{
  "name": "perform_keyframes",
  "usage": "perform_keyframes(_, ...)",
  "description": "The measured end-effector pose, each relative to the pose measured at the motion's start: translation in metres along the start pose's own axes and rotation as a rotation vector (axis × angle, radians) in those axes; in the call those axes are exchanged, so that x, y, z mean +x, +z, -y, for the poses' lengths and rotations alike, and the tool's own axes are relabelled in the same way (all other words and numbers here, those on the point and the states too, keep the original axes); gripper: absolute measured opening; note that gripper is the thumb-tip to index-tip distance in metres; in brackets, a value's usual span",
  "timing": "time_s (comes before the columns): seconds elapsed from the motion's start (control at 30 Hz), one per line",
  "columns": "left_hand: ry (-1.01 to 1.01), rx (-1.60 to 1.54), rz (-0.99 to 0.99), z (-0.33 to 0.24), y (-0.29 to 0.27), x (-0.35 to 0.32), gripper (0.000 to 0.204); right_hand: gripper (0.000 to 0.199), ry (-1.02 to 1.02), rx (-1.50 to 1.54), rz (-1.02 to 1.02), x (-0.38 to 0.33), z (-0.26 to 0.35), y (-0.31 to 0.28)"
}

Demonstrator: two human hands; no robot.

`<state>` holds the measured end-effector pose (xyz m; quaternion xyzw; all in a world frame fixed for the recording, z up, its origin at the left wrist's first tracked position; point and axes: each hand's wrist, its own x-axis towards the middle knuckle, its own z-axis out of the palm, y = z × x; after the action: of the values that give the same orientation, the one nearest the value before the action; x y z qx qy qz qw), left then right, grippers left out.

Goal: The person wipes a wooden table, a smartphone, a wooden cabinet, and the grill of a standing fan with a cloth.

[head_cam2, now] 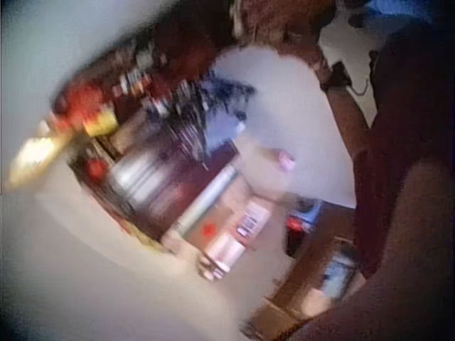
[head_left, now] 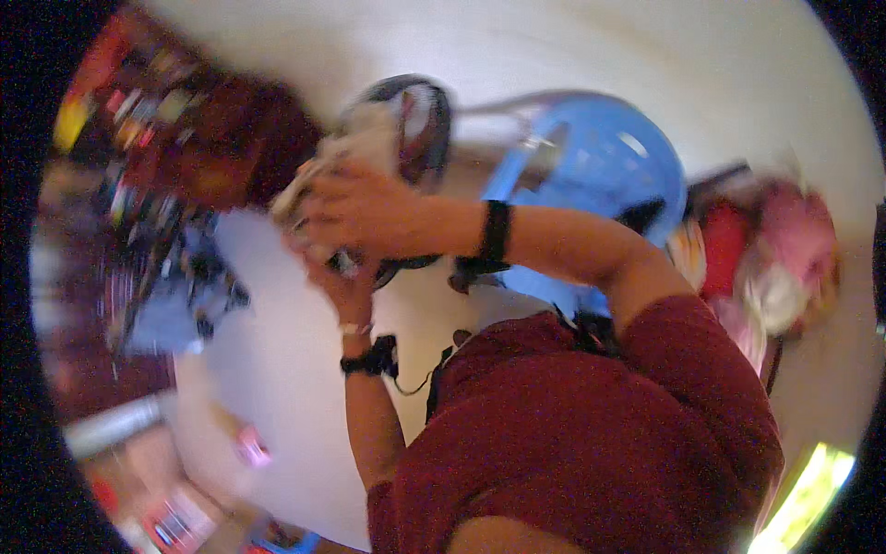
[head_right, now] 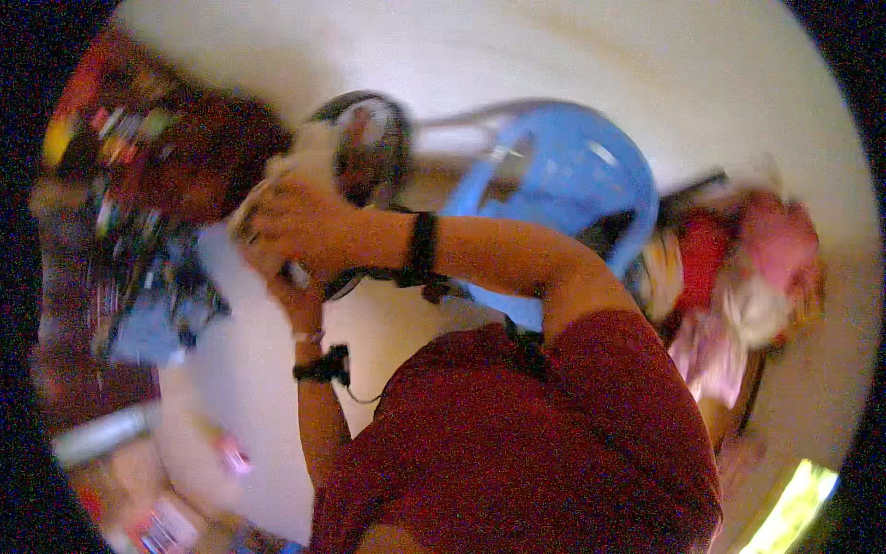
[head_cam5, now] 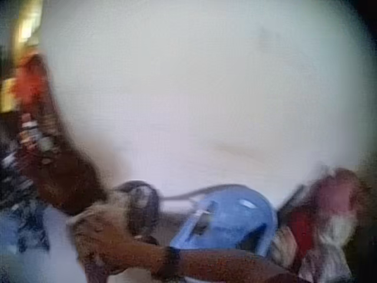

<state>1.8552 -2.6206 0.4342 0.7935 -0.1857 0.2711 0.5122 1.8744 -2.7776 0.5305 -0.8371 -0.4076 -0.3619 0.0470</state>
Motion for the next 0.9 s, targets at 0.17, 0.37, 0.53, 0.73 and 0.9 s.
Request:
perform_keyframes(0.17,-0.124,0.016,-0.002,-0.03,0.0,0.032,0.116,0.032,0.14,-0.094,-0.137,0.025,-0.064,-0.035)
perform_keyframes(0.37,-0.058,0.028,0.134,-0.032,0.018,0.025,0.102,0.026,0.757,0.387,-0.019,-0.042,-0.192,-0.05)
perform_keyframes(0.53,-0.048,0.043,0.123,-0.04,0.015,0.015,0.105,0.038,1.003,0.741,-0.307,-0.095,-0.232,0.0)
perform_keyframes(0.73,0.023,0.252,0.105,-0.041,0.002,0.04,0.11,0.016,0.538,0.547,-0.447,-0.029,-0.169,-0.026)
perform_keyframes(0.9,-0.124,0.021,0.05,-0.079,-0.001,0.06,0.093,0.024,0.096,0.393,-0.354,0.01,-0.088,-0.054)
